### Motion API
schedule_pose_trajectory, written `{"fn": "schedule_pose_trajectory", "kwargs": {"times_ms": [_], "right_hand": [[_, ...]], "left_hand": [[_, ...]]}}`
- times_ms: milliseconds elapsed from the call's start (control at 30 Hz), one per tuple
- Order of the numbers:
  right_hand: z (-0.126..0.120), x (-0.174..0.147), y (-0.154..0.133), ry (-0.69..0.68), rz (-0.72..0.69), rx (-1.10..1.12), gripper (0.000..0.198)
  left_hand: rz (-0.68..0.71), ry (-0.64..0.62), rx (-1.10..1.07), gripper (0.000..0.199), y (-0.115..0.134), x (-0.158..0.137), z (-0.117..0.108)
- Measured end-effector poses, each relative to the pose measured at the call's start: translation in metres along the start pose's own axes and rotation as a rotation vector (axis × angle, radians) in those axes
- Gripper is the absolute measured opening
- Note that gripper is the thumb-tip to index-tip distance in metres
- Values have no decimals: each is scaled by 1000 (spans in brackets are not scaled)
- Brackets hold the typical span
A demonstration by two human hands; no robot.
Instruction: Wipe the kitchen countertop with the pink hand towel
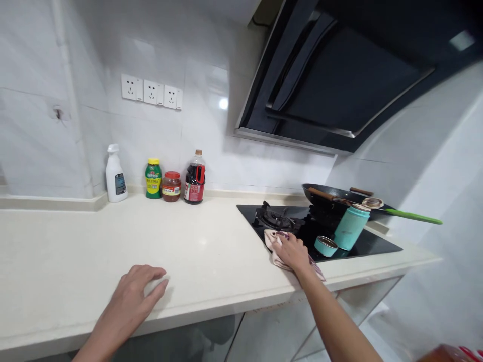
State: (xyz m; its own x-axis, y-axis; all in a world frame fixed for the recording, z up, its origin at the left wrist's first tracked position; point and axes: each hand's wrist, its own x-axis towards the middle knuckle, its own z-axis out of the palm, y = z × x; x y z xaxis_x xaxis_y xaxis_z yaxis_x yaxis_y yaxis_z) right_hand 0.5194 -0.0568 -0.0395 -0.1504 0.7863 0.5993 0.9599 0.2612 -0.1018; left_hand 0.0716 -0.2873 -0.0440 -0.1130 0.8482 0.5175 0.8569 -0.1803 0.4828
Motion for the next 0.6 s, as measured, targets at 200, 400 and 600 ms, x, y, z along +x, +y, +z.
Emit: {"fn": "schedule_pose_trajectory", "kwargs": {"times_ms": [200,400,600], "right_hand": [[11,1,-111,-207,-163,41,45],[-1,-23,-163,-264,-377,129,45],[-15,-17,-112,-163,-169,43,36]], "left_hand": [[-1,17,4,36,3,0,-4],[16,-11,32,36,4,1,-8],[31,-34,28,38,4,5,-11]]}}
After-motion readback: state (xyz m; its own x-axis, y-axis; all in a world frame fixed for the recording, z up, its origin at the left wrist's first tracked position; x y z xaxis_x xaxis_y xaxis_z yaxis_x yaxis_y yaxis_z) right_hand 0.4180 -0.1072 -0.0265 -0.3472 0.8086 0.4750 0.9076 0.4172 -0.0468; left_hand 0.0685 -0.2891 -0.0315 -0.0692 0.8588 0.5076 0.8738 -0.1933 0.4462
